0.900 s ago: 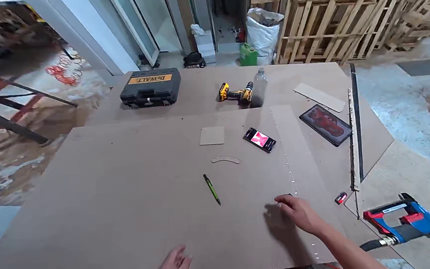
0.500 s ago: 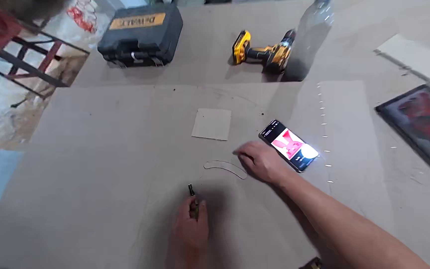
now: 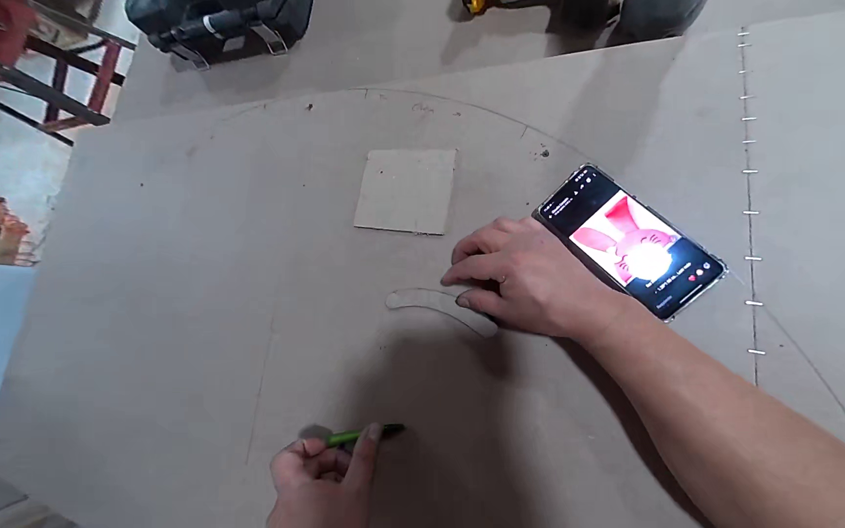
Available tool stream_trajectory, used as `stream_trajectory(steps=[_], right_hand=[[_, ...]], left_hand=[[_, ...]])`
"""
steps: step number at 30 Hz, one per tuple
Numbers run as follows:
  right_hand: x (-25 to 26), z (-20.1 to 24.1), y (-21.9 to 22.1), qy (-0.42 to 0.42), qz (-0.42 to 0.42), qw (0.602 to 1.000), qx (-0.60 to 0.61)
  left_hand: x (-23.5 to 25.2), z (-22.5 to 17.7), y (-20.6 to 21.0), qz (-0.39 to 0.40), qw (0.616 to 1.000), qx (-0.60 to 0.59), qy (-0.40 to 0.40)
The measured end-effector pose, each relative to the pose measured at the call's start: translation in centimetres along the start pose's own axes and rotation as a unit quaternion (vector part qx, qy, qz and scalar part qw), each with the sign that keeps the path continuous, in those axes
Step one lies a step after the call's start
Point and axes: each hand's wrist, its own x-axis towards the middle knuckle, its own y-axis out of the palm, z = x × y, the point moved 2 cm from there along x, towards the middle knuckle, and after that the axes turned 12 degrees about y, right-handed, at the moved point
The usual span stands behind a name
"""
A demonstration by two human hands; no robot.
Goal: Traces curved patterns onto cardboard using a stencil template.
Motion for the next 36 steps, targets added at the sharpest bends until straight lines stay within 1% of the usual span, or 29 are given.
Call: stream_trajectory(steps=[5, 9, 11, 13, 14, 15, 17, 19, 21, 23, 25, 27, 31, 36], right_hand=[[0.3, 0.5, 0.1, -0.03, 0.036, 0.998, -0.041], [0.0, 1.0, 0.4, -0.046, 0.081, 0.995, -0.042], [-0.1, 1.3, 0.4, -0.054, 0.099, 0.993, -0.042], [-0.4, 1.4, 0.4, -0.061, 0.116, 0.991, -0.039], [-0.7, 1.5, 0.4, -0.062, 0.122, 0.99, -0.032], [-0.9, 1.6, 0.4, -0.061, 0.126, 0.99, -0.024], [-1.1, 1.5, 0.3, -0.055, 0.117, 0.992, 0.009], [-1.1, 1.0, -0.2, -0.055, 0.093, 0.994, 0.033], [-1.1, 0.4, -0.6, -0.054, 0.09, 0.994, 0.024], [-1.3, 0.1, -0.8, -0.046, 0.103, 0.994, 0.004], [-1.4, 0.3, -0.7, -0.043, 0.107, 0.993, -0.005], [-1.4, 0.3, -0.6, -0.048, 0.104, 0.993, -0.013], [-1.2, 0.5, -0.4, -0.052, 0.11, 0.992, -0.035], [-1.3, 0.6, -0.5, -0.046, 0.114, 0.992, -0.033]], left_hand=[[1.7, 1.0, 0.6, -0.034, 0.998, -0.019, 0.052], [2.4, 1.2, 0.5, -0.01, 0.998, 0.016, 0.066], [3.2, 1.1, 0.6, -0.021, 0.993, -0.044, 0.105], [4.8, 0.5, 1.2, -0.048, 0.975, -0.165, 0.144], [5.9, 0.0, 1.9, -0.068, 0.964, -0.201, 0.158], [7.0, -0.8, 2.5, -0.083, 0.962, -0.209, 0.158], [8.8, -2.5, 3.6, -0.087, 0.968, -0.183, 0.145], [9.7, -4.0, 4.5, -0.081, 0.978, -0.131, 0.143], [9.9, -3.7, 5.2, -0.063, 0.972, -0.104, 0.202], [9.9, -2.1, 5.6, -0.047, 0.953, -0.093, 0.284], [9.8, -1.6, 5.5, -0.05, 0.94, -0.087, 0.325], [9.7, -1.8, 5.6, -0.061, 0.939, -0.078, 0.328], [10.2, -3.0, 6.0, -0.09, 0.947, -0.051, 0.304], [10.2, -3.0, 6.2, -0.084, 0.934, -0.071, 0.339]])
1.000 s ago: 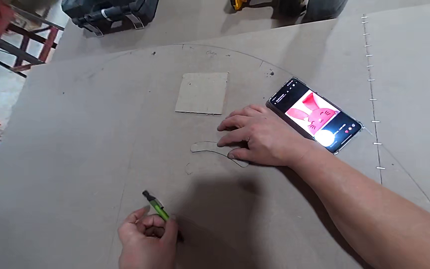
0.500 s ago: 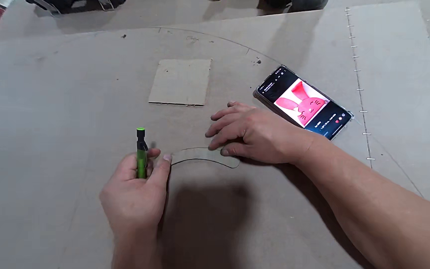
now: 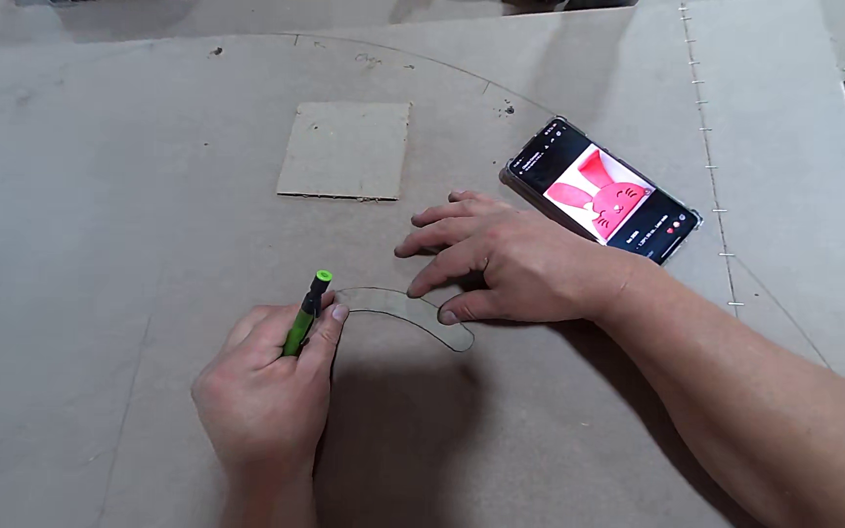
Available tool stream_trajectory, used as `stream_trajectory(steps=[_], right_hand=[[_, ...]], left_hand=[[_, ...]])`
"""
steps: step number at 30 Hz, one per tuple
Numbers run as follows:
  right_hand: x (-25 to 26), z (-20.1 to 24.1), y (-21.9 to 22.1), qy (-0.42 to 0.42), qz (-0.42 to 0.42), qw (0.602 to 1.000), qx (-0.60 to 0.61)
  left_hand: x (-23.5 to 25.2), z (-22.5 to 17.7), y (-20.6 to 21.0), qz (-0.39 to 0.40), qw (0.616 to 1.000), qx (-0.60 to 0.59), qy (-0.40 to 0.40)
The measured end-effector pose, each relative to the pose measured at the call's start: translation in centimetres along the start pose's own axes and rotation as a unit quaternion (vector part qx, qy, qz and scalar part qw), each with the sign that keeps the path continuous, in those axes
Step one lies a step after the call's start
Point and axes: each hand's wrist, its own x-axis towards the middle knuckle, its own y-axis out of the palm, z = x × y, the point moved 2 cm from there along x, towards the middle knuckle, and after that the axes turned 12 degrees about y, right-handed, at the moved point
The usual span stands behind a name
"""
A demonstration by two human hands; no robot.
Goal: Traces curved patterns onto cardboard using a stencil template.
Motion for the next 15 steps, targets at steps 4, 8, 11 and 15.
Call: stream_trajectory(steps=[4, 8, 11, 15], right_hand=[[0.08, -0.12, -0.2, -0.003, 0.011, 1.0, 0.004], [0.11, -0.12, -0.42, -0.004, 0.029, 0.999, 0.016], [0.05, -0.1, -0.52, -0.005, 0.039, 0.999, 0.013], [0.07, -0.15, -0.37, -0.008, 0.035, 0.999, 0.005]], left_hand=[[-0.03, 0.21, -0.08, 0.012, 0.999, -0.026, 0.035], [-0.03, 0.27, -0.04, 0.02, 0.999, -0.035, 0.037], [0.07, 0.02, 0.24, 0.016, 0.999, -0.017, 0.037], [0.34, -0.39, 0.55, 0.011, 0.999, 0.005, 0.033]])
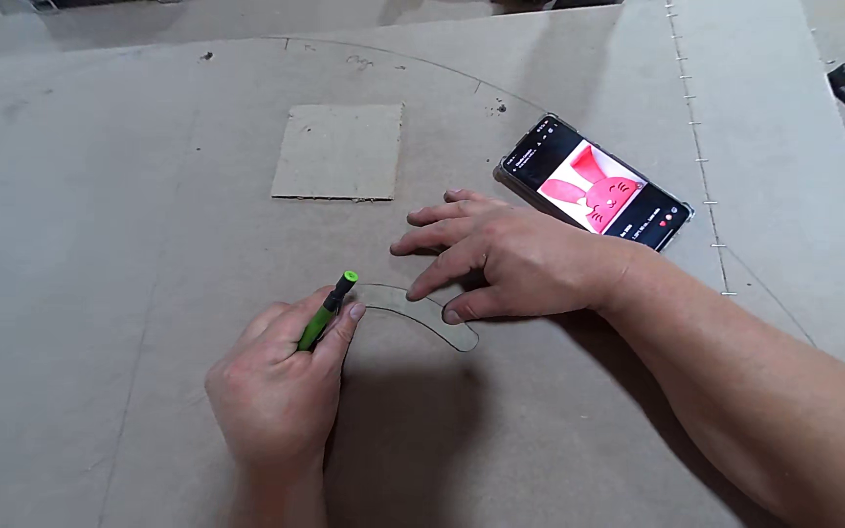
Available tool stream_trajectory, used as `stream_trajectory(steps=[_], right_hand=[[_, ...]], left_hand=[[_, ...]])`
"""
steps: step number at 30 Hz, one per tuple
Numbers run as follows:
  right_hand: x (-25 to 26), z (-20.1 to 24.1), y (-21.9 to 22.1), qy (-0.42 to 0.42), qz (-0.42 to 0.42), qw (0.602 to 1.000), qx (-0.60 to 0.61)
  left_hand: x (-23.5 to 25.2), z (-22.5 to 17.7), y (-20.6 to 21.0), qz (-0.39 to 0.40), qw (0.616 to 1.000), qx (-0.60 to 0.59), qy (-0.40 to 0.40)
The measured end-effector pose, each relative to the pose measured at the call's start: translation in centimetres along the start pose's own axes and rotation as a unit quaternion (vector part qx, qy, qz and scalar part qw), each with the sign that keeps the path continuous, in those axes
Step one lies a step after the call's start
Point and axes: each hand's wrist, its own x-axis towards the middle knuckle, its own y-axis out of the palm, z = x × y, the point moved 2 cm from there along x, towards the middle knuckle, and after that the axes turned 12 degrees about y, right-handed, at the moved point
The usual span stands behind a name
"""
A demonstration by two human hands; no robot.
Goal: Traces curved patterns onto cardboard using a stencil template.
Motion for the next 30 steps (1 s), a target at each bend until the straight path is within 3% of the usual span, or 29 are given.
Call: stream_trajectory(steps=[12, 15, 17, 18, 20, 24, 27, 30], right_hand=[[-0.1, 0.2, -0.2, 0.012, 0.018, 1.0, 0.006], [-0.1, 0.2, -0.2, 0.013, 0.019, 1.0, 0.005], [-0.1, 0.2, -0.1, 0.012, 0.019, 1.0, 0.002], [0.0, 0.2, -0.1, 0.013, 0.019, 1.0, -0.001], [0.0, 0.3, -0.2, 0.012, 0.015, 1.0, -0.001], [-0.2, 0.2, -0.3, 0.017, 0.025, 0.999, 0.01], [-0.2, 0.1, -0.4, 0.018, 0.023, 0.999, 0.012], [-0.1, 0.2, -0.3, 0.016, 0.018, 1.0, 0.012]], left_hand=[[0.1, -0.6, -0.1, -0.001, 1.0, 0.018, 0.01], [-0.6, -0.4, -1.2, -0.113, 0.988, -0.102, -0.038], [-1.1, 0.1, -1.7, -0.219, 0.936, -0.268, -0.06], [-1.4, 0.2, -1.9, -0.234, 0.907, -0.346, -0.06], [-1.9, -0.3, -1.7, -0.209, 0.872, -0.436, -0.075], [-2.4, -4.3, -0.5, -0.142, 0.869, -0.452, -0.142], [-2.5, -4.7, 0.5, -0.087, 0.853, -0.508, -0.086], [-2.7, -4.9, 0.8, -0.054, 0.892, -0.446, -0.043]])
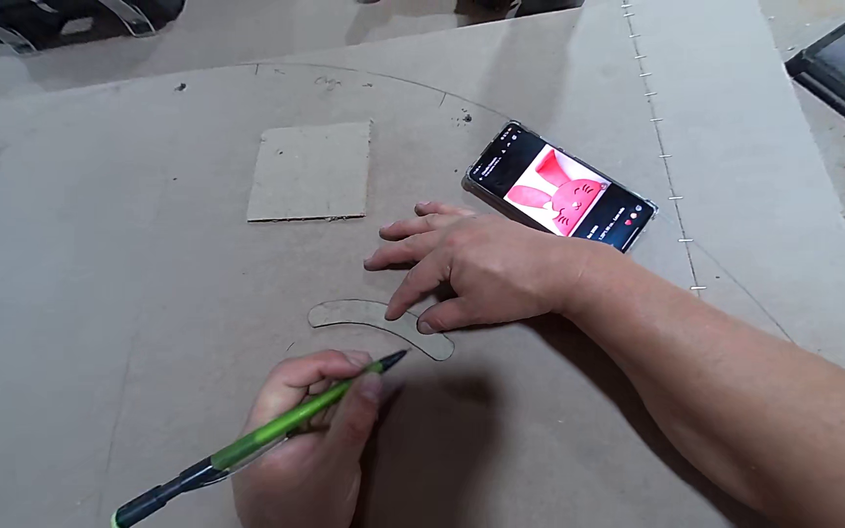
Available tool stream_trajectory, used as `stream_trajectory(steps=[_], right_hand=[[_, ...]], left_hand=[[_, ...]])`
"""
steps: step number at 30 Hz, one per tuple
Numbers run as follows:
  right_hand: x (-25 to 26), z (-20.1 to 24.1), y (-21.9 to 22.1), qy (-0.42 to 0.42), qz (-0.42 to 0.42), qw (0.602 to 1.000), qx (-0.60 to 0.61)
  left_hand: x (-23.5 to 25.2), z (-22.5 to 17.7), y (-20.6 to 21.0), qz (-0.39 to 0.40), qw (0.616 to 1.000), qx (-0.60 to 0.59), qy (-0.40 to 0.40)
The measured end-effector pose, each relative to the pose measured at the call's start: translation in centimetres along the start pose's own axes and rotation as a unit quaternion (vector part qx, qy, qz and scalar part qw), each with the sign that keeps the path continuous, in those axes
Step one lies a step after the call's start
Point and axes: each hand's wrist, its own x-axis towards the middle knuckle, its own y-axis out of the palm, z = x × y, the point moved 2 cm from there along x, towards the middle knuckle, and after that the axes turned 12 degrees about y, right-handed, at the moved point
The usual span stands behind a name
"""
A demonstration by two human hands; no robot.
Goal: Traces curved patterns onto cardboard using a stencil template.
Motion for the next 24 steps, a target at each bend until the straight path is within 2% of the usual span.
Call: stream_trajectory(steps=[3, 6, 24], right_hand=[[0.1, 0.0, 0.0, 0.001, 0.003, 1.0, -0.001], [0.0, 0.0, 0.0, 0.003, 0.004, 1.0, 0.0], [0.3, -0.1, 0.3, -0.007, -0.017, 1.0, 0.001]], left_hand=[[-0.3, -0.4, 0.7, 0.049, 0.996, 0.069, 0.012], [-0.3, -0.8, 1.3, 0.049, 0.991, 0.121, 0.013], [-0.4, -0.6, 1.9, 0.025, 0.987, 0.15, 0.042]])
